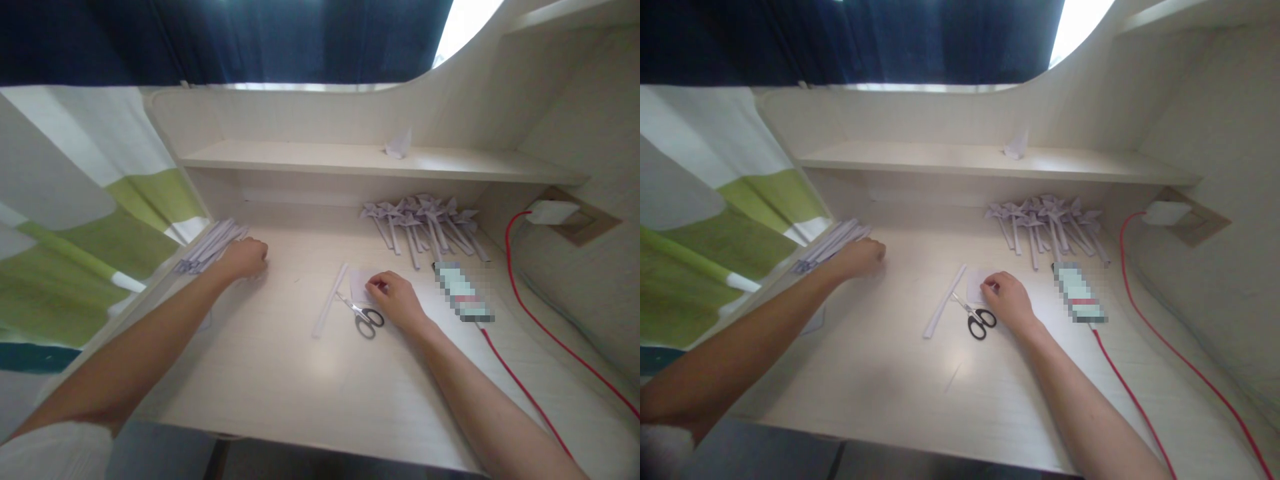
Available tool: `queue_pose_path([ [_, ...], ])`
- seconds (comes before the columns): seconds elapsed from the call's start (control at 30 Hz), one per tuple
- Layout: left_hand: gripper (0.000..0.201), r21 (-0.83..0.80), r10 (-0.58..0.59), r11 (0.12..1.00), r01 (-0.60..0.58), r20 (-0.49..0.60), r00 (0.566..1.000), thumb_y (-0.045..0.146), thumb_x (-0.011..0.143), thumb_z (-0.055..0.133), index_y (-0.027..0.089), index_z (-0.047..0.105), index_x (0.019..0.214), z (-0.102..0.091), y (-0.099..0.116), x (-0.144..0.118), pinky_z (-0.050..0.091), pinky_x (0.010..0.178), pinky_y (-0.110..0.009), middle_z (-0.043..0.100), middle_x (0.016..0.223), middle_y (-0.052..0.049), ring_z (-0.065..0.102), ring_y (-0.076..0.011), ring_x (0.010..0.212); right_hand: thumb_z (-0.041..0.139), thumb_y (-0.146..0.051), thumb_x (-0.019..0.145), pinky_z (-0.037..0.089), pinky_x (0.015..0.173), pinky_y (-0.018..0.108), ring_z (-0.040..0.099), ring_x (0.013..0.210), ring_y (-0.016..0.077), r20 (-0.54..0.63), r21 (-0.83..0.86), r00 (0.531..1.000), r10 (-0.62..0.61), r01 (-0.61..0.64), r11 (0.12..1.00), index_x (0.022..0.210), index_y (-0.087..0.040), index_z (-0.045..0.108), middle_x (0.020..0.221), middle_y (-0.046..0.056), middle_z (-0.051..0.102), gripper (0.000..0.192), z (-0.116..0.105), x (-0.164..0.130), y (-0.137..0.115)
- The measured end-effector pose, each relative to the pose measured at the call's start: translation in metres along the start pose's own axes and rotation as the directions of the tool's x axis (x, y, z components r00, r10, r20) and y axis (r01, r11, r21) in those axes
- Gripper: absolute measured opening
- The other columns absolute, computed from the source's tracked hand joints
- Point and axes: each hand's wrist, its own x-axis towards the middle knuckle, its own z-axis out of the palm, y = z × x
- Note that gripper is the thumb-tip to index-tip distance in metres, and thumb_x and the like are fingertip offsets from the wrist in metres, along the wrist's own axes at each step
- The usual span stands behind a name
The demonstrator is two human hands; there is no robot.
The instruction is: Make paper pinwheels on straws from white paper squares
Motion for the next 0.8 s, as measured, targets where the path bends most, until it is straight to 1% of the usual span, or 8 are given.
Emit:
queue_pose_path([
  [0.1, 0.018, -0.142, 0.165, 0.975, -0.168, -0.034, 0.986, 0.027, 0.08, 0.058, 0.019, 0.073, 0.088, -0.002, 0.044, -0.015, 0.051, 0.084, -0.034, 0.076, 0.1, -0.011, 0.069, -0.0264, 0.095, 0.063, -0.029, 0.092, 0.049, 0.08, 0.033, 0.067, 0.087, 0.0227, -0.004, 0.007, 1.0, -0.001, 0.001, 1.0, 0.089, -0.021, 0.074, 0.091, 0.006, 0.075, 0.014, 0.0, 0.0, 0.0],
  [0.23, 0.014, -0.298, 0.416, 0.859, -0.416, -0.067, 0.907, 0.025, 0.083, 0.061, 0.024, 0.072, 0.091, 0.017, 0.119, -0.034, 0.051, 0.085, -0.027, 0.077, 0.098, -0.002, 0.068, -0.0188, 0.093, 0.064, -0.029, 0.092, 0.05, 0.079, 0.033, 0.067, 0.085, 0.0224, -0.018, 0.011, 1.0, 0.011, -0.01, 1.0, 0.089, -0.021, 0.075, 0.091, 0.006, 0.074, 0.014, -0.001, -0.001, 0.002],
  [0.33, 0.012, -0.328, 0.475, 0.813, -0.481, -0.104, 0.874, 0.024, 0.085, 0.063, 0.023, 0.073, 0.091, 0.039, 0.16, -0.035, 0.052, 0.088, -0.031, 0.077, 0.098, -0.004, 0.067, -0.0218, 0.097, 0.063, -0.029, 0.092, 0.05, 0.078, 0.032, 0.067, 0.084, 0.0223, -0.033, 0.014, 0.999, 0.021, -0.02, 1.0, 0.089, -0.021, 0.075, 0.091, 0.007, 0.074, 0.014, -0.003, 0.0, 0.003],
  [0.43, 0.012, -0.318, 0.458, 0.818, -0.48, -0.144, 0.877, 0.02, 0.086, 0.063, 0.022, 0.073, 0.092, 0.054, 0.177, -0.028, 0.051, 0.092, -0.036, 0.077, 0.098, -0.007, 0.066, -0.025, 0.1, 0.064, -0.028, 0.091, 0.051, 0.078, 0.032, 0.067, 0.084, 0.0222, -0.041, 0.014, 0.999, 0.023, -0.022, 1.0, 0.088, -0.021, 0.075, 0.091, 0.007, 0.075, 0.014, -0.006, 0.0, 0.004],
  [0.53, 0.017, -0.306, 0.418, 0.835, -0.457, -0.187, 0.889, 0.027, 0.09, 0.063, 0.023, 0.074, 0.102, 0.057, 0.169, -0.021, 0.049, 0.099, -0.037, 0.077, 0.107, -0.006, 0.064, -0.0248, 0.109, 0.064, -0.028, 0.092, 0.05, 0.078, 0.032, 0.067, 0.084, 0.0221, -0.041, 0.014, 0.999, 0.021, -0.02, 1.0, 0.088, -0.021, 0.075, 0.09, 0.007, 0.074, 0.014, -0.008, -0.001, 0.005],
  [0.6, 0.024, -0.295, 0.367, 0.859, -0.418, -0.212, 0.906, 0.032, 0.093, 0.06, 0.024, 0.073, 0.112, 0.052, 0.146, -0.018, 0.048, 0.103, -0.035, 0.075, 0.114, -0.005, 0.063, -0.0227, 0.113, 0.064, -0.028, 0.092, 0.05, 0.078, 0.032, 0.067, 0.084, 0.0223, -0.036, 0.017, 0.999, 0.021, -0.021, 1.0, 0.089, -0.021, 0.076, 0.09, 0.007, 0.074, 0.014, -0.008, -0.001, 0.006],
  [0.7, 0.026, -0.255, 0.237, 0.922, -0.29, -0.218, 0.947, 0.028, 0.093, 0.054, 0.023, 0.073, 0.109, 0.039, 0.086, -0.019, 0.048, 0.103, -0.034, 0.074, 0.115, -0.007, 0.065, -0.0227, 0.111, 0.064, -0.029, 0.092, 0.05, 0.079, 0.032, 0.067, 0.086, 0.0223, -0.027, 0.022, 0.999, 0.025, -0.024, 0.999, 0.09, -0.021, 0.076, 0.091, 0.007, 0.075, 0.015, -0.008, -0.002, 0.007],
  [0.8, 0.024, -0.178, 0.091, 0.976, -0.126, -0.195, 0.977, 0.03, 0.089, 0.056, 0.021, 0.076, 0.1, 0.029, 0.021, -0.027, 0.05, 0.101, -0.039, 0.075, 0.108, -0.01, 0.066, -0.0279, 0.108, 0.064, -0.03, 0.093, 0.049, 0.08, 0.032, 0.067, 0.086, 0.0222, -0.014, 0.028, 1.0, 0.026, -0.026, 0.999, 0.089, -0.021, 0.075, 0.093, 0.006, 0.075, 0.015, -0.008, -0.001, 0.006],
])
